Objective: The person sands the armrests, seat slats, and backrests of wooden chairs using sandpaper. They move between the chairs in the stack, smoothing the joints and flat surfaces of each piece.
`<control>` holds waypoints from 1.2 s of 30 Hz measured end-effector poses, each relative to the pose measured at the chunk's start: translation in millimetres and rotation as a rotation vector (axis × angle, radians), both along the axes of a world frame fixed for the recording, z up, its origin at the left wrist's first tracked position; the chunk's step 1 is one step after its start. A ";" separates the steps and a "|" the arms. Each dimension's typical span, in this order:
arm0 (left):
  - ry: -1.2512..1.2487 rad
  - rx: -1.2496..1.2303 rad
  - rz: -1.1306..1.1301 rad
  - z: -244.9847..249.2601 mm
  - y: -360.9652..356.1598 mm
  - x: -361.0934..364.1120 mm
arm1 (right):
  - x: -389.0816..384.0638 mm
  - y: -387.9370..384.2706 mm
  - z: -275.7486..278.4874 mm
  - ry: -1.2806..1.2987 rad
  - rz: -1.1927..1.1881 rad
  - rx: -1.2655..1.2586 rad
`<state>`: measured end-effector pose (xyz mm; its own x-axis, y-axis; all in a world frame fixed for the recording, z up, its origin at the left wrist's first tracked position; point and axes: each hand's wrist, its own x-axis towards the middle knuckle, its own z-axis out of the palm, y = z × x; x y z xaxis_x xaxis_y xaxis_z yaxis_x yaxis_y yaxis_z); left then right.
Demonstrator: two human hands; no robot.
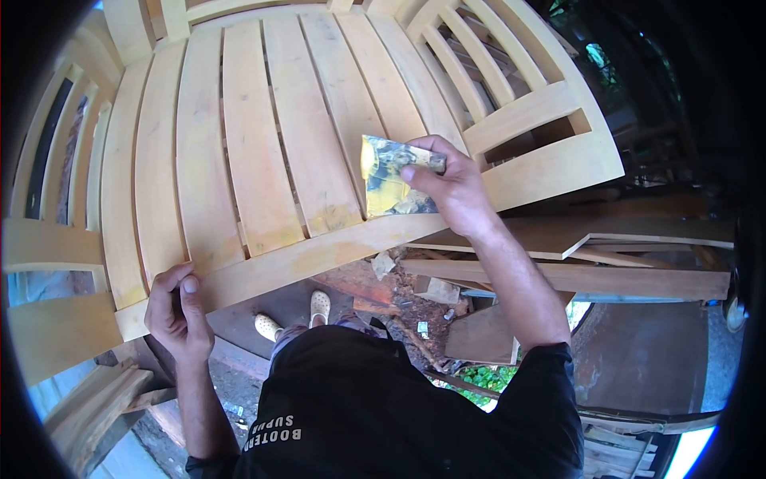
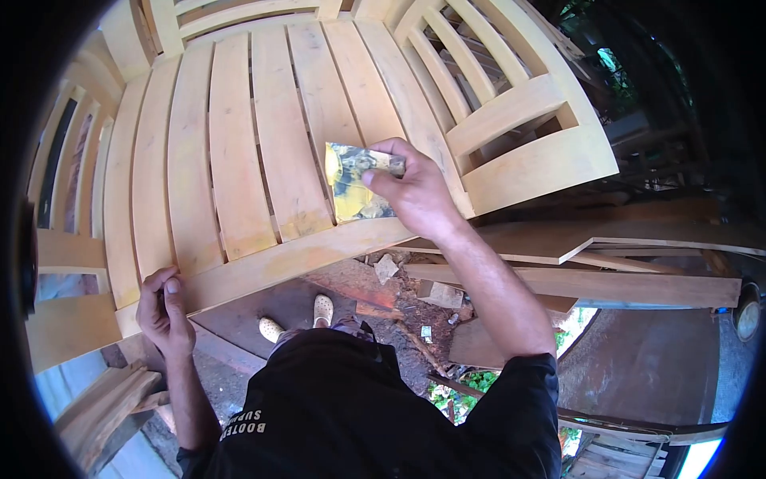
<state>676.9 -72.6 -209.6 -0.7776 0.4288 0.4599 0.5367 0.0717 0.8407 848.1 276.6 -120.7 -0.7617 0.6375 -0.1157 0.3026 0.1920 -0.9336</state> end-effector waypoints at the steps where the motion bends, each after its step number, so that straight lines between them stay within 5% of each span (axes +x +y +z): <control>1: -0.004 -0.013 0.006 1.0 -0.6 0.3 | -2.8 -1.0 -2.1 -0.020 0.010 -0.016; 4: -0.012 -0.030 0.018 3.6 -0.9 1.4 | -6.4 1.5 -5.6 -0.056 0.062 0.135; 19: -0.009 -0.008 0.000 5.1 1.1 1.0 | -9.0 -2.5 -8.0 -0.064 0.028 0.077; 29: -0.012 -0.011 0.004 5.2 -0.7 0.9 | 17.7 24.5 17.3 0.266 -0.061 -0.281; 32: -0.028 -0.009 -0.003 3.9 -1.4 1.4 | 48.3 45.2 40.6 0.273 -0.021 -0.092; 36: -0.018 0.000 -0.006 2.4 -0.7 0.9 | 82.6 70.9 43.4 -0.043 0.002 0.357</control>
